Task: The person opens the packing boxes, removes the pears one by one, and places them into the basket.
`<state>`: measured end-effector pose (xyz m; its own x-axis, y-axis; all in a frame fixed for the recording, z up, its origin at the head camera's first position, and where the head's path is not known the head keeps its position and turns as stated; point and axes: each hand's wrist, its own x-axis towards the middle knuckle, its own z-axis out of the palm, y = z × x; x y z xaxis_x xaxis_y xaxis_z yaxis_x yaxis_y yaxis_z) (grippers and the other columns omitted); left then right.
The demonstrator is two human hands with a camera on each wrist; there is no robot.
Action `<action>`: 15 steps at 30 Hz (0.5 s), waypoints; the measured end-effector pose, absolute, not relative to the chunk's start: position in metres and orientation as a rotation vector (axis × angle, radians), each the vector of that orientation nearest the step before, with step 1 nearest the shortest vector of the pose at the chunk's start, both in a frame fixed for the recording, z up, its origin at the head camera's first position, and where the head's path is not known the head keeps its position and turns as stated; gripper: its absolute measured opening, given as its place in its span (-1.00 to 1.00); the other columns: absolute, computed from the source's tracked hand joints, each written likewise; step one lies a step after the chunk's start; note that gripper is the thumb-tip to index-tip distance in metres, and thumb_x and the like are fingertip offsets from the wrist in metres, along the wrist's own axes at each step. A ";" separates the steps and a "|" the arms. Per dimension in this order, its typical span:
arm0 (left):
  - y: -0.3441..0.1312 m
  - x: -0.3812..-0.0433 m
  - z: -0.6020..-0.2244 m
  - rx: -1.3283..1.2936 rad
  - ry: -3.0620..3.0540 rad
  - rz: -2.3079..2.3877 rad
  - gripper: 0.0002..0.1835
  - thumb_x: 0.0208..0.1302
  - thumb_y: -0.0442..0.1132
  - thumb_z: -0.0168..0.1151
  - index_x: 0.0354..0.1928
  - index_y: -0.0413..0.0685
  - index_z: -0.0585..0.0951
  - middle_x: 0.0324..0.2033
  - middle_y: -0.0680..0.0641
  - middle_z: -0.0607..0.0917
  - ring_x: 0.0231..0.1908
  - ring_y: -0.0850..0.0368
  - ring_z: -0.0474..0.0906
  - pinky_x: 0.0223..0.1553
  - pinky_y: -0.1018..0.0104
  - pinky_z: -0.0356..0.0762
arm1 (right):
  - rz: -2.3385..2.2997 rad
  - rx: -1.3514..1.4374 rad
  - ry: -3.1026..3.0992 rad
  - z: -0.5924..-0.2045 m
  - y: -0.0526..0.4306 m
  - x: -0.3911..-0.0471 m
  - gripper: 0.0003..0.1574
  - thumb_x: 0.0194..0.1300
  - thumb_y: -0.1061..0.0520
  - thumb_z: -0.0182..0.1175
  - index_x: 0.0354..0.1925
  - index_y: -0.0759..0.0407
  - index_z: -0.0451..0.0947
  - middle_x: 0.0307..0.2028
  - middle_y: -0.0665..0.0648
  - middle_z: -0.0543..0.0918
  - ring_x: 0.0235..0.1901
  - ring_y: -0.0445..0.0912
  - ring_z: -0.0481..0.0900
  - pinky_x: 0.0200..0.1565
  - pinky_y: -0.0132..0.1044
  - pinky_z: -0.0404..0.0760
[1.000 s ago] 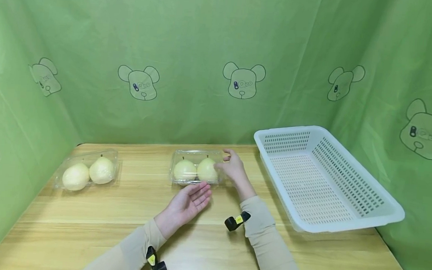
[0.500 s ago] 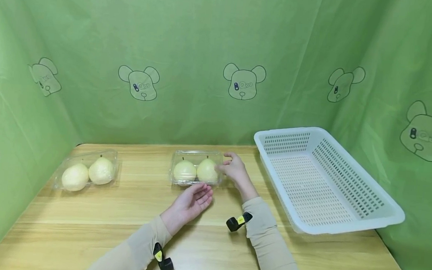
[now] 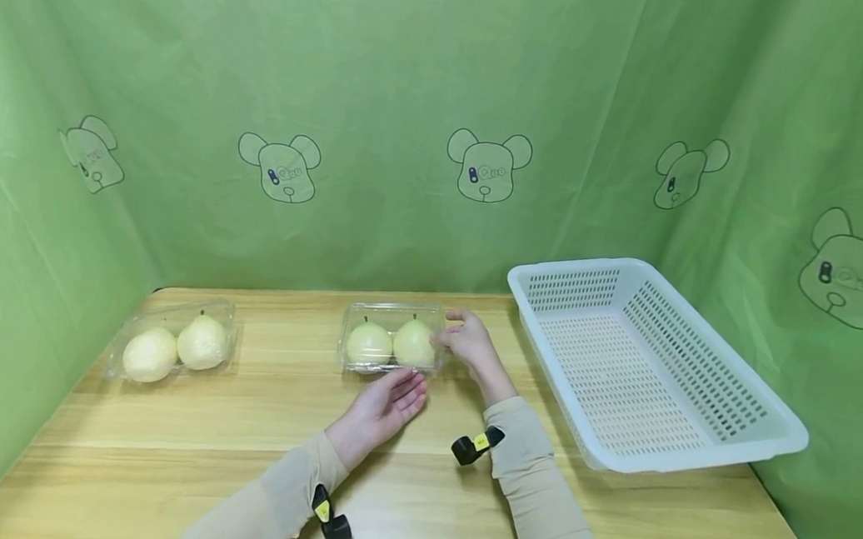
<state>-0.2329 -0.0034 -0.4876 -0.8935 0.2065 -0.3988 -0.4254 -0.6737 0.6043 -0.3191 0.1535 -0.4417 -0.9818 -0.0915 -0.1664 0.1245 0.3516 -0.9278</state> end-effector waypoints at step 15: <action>0.005 -0.233 -0.484 -0.499 1.125 2.560 -0.78 0.35 -0.28 0.13 -0.04 -0.24 0.53 -0.24 -0.04 0.69 -0.21 0.17 0.61 0.11 0.27 0.58 | -1.698 0.008 2.301 -0.442 0.160 -0.320 -0.39 0.19 0.31 0.23 0.16 0.56 0.33 -0.23 0.15 0.55 -0.36 -0.17 0.52 -0.13 -0.33 0.65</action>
